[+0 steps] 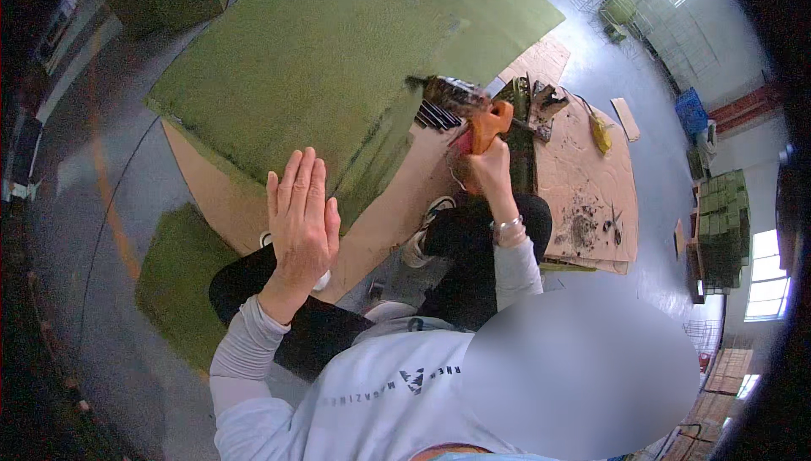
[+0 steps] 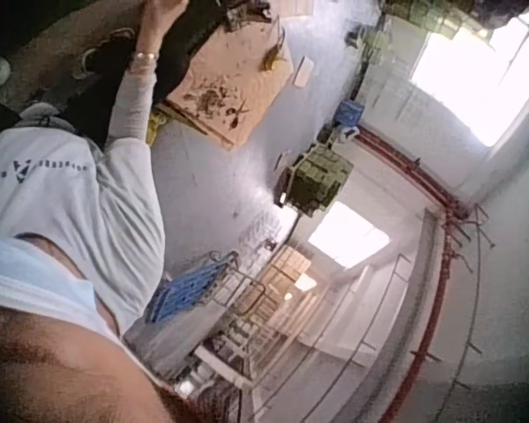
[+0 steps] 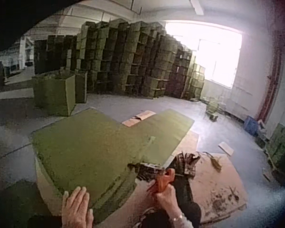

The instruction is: Using a hot glue gun to assemble a large green storage box with a wire frame.

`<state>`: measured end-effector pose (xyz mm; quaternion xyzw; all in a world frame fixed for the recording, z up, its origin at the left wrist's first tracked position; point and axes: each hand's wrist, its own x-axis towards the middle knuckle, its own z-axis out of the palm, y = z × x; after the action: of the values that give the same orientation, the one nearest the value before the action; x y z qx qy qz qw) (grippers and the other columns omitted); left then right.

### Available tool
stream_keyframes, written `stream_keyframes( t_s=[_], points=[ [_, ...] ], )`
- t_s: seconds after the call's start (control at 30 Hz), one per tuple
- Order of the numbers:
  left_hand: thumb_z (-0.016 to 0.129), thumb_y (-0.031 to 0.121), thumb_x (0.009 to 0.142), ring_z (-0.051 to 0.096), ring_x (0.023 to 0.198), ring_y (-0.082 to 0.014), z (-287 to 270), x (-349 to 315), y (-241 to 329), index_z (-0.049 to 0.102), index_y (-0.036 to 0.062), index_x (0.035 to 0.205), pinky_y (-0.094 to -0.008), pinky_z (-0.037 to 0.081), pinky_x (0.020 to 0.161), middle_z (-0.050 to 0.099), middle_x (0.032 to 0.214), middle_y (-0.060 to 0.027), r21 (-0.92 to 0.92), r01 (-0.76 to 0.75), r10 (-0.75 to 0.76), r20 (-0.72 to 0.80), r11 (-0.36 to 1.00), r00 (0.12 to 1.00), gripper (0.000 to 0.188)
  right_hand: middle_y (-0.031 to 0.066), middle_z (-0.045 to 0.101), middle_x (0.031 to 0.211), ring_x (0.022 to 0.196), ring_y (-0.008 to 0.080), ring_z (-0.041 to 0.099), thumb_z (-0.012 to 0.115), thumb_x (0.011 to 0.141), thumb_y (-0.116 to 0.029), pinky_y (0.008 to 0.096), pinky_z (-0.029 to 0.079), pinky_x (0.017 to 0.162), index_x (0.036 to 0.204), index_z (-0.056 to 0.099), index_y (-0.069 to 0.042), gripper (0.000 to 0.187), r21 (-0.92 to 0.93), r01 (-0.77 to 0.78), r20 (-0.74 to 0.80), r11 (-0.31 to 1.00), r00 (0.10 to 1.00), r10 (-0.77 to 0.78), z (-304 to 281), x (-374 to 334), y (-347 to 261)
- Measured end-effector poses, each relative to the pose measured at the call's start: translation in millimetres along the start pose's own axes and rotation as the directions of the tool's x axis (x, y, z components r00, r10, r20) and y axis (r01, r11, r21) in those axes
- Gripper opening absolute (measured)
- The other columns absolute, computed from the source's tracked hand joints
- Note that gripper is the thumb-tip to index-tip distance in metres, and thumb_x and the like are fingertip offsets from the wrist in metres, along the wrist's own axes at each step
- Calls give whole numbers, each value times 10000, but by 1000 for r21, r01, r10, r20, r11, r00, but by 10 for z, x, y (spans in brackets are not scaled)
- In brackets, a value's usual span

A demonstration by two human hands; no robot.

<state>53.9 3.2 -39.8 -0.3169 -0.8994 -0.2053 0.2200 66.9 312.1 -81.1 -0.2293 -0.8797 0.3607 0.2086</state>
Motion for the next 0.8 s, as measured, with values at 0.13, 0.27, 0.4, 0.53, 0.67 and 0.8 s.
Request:
stream_keyframes(
  t_s=[0.13,0.27,0.4,0.53,0.67,0.8],
  points=[
    [504,189,872,363,1303,-312,-23,22,4,433,-48,1300,-484,198,1095,411,1386,-166,-20,-9,9,15,1000,1000,495,156,624,663,622,212,623,666,645,-73,329,475,583,789,583,75,223,52,45,11,998,999,-45,-24,170,159],
    [571,318,858,367,1297,-324,2,6,-37,427,-45,1304,-488,208,1089,410,1387,-165,-2,-35,35,8,999,999,594,176,625,661,630,230,638,697,667,-130,349,478,578,780,585,76,261,2,43,-19,999,999,-43,-15,122,109],
    [580,390,854,368,1296,-325,18,3,-49,426,-44,1304,-493,212,1086,409,1387,-167,-2,-47,47,-27,999,999,643,197,636,696,682,276,660,714,669,-148,358,488,594,795,591,73,283,11,43,-15,999,999,-42,103,99,246],
    [581,474,837,375,1290,-327,30,-42,-75,424,-44,1304,-497,213,1083,412,1383,-173,6,-46,46,-34,999,998,715,205,643,760,777,328,662,729,669,-134,362,506,666,866,610,40,288,61,-46,109,997,993,39,15,-414,-363],
    [577,480,838,383,1284,-327,49,-33,-56,415,-46,1310,-497,211,1084,416,1379,-174,11,-28,29,-42,1000,999,725,206,646,816,828,314,661,730,674,-126,353,504,710,950,599,29,343,133,-141,185,981,976,115,44,-685,-339],
    [570,469,849,382,1285,-327,48,-23,-39,418,-51,1308,-498,212,1083,420,1375,-176,19,-36,37,-48,999,998,710,135,624,767,755,226,637,672,674,-35,303,485,693,987,553,52,346,197,124,107,972,983,-147,42,-618,-304]
  ],
)
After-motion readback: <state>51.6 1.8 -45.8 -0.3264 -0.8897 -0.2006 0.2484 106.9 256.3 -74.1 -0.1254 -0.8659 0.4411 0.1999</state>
